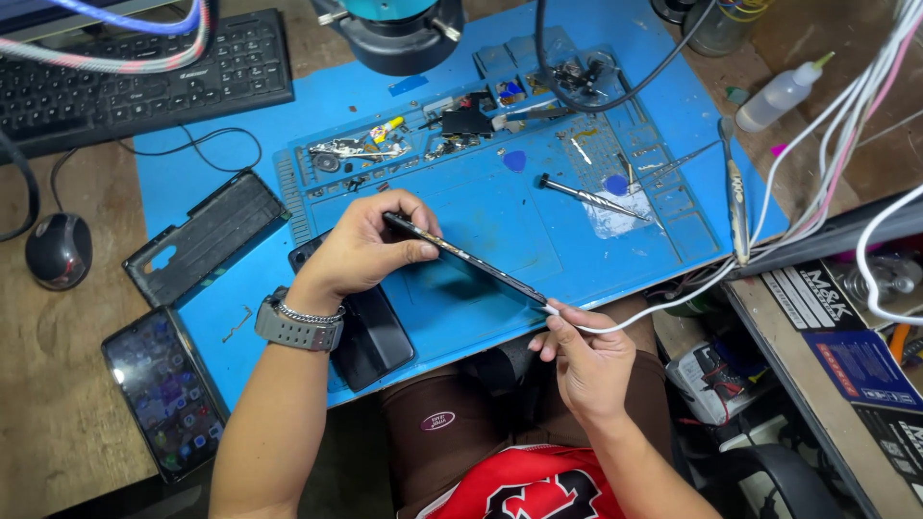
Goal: Disassembling a smartphone by prying the internal frame from the screen assembly and inspecting internal components.
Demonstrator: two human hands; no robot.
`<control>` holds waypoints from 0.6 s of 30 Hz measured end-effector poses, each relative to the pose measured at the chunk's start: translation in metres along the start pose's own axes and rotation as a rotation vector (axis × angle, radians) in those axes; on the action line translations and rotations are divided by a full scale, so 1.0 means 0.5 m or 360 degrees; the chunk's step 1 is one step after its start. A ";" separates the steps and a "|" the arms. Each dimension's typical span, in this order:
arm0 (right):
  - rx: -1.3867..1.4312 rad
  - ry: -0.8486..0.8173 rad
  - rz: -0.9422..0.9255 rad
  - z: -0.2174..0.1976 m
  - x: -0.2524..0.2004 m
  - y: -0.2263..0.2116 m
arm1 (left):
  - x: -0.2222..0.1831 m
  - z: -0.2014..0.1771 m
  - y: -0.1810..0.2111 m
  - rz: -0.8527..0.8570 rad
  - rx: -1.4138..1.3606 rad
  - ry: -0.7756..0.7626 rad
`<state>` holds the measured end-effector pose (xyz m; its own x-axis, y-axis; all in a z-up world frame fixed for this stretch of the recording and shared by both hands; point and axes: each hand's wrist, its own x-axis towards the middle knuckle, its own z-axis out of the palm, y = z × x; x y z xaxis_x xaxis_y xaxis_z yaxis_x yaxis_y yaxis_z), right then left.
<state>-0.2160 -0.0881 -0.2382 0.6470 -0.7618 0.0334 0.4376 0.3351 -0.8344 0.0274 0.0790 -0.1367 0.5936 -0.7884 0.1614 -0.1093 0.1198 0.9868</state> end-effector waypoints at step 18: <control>-0.0019 -0.0095 0.0013 -0.028 0.006 -0.002 | 0.004 0.008 0.024 -0.0134 0.0214 -0.0146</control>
<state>-0.2233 -0.0985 -0.2449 0.6867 -0.7246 0.0593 0.4251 0.3340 -0.8413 0.0241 0.0764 -0.1245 0.5306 -0.8447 0.0705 -0.1718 -0.0257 0.9848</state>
